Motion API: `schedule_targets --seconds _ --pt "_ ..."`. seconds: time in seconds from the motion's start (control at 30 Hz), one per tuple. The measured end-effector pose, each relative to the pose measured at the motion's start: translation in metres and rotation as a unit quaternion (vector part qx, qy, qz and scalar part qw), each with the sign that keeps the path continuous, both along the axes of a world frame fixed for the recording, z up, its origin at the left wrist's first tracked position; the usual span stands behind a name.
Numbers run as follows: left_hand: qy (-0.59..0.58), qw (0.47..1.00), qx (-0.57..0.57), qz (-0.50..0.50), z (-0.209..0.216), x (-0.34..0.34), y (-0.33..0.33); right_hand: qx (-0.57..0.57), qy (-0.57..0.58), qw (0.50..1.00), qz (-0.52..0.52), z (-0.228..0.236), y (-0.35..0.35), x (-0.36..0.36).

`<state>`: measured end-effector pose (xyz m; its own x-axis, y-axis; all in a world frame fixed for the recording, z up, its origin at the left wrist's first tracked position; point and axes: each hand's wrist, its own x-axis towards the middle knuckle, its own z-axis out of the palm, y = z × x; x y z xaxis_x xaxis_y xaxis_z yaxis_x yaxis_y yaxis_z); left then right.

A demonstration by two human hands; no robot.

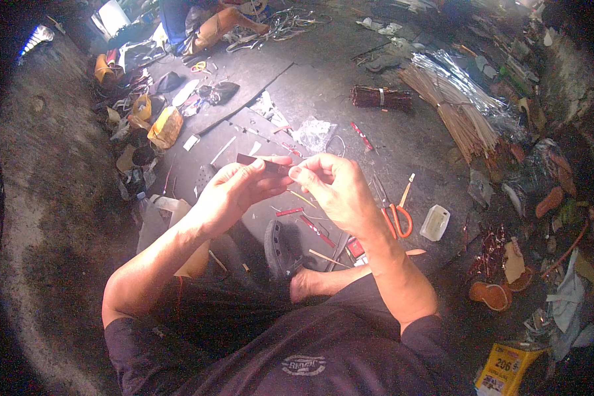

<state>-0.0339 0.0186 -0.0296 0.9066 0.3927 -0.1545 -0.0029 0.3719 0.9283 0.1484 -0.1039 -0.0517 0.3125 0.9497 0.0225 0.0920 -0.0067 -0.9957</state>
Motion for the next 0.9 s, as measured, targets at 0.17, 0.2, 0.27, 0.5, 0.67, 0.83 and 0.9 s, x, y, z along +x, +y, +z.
schedule_targets --seconds 0.17,0.2,0.27,0.5,0.67,0.83,0.9 --pt "0.002 1.0 0.003 0.011 -0.002 0.0 0.0 0.015 -0.014 1.0 -0.008 0.001 0.002 -0.004" --pt "0.006 1.0 0.012 0.017 -0.003 0.0 -0.001 0.013 -0.017 1.0 -0.01 0.0 0.003 -0.004" --pt "0.014 0.999 0.028 0.031 -0.003 0.0 -0.002 0.012 -0.022 1.0 -0.015 -0.003 0.004 -0.005" --pt "0.069 0.98 0.157 0.103 -0.01 0.007 -0.008 0.015 -0.004 1.0 -0.017 -0.004 0.004 -0.014" --pt "0.096 0.981 0.111 0.131 -0.006 0.006 -0.006 -0.012 0.003 1.0 -0.012 -0.002 -0.009 -0.009" --pt "0.09 0.983 0.099 0.126 -0.008 0.006 -0.007 -0.049 -0.008 0.999 -0.002 0.002 -0.011 -0.006" --pt "0.085 0.983 0.101 0.125 -0.009 0.007 -0.006 -0.046 -0.012 0.999 0.001 0.001 -0.011 -0.005"
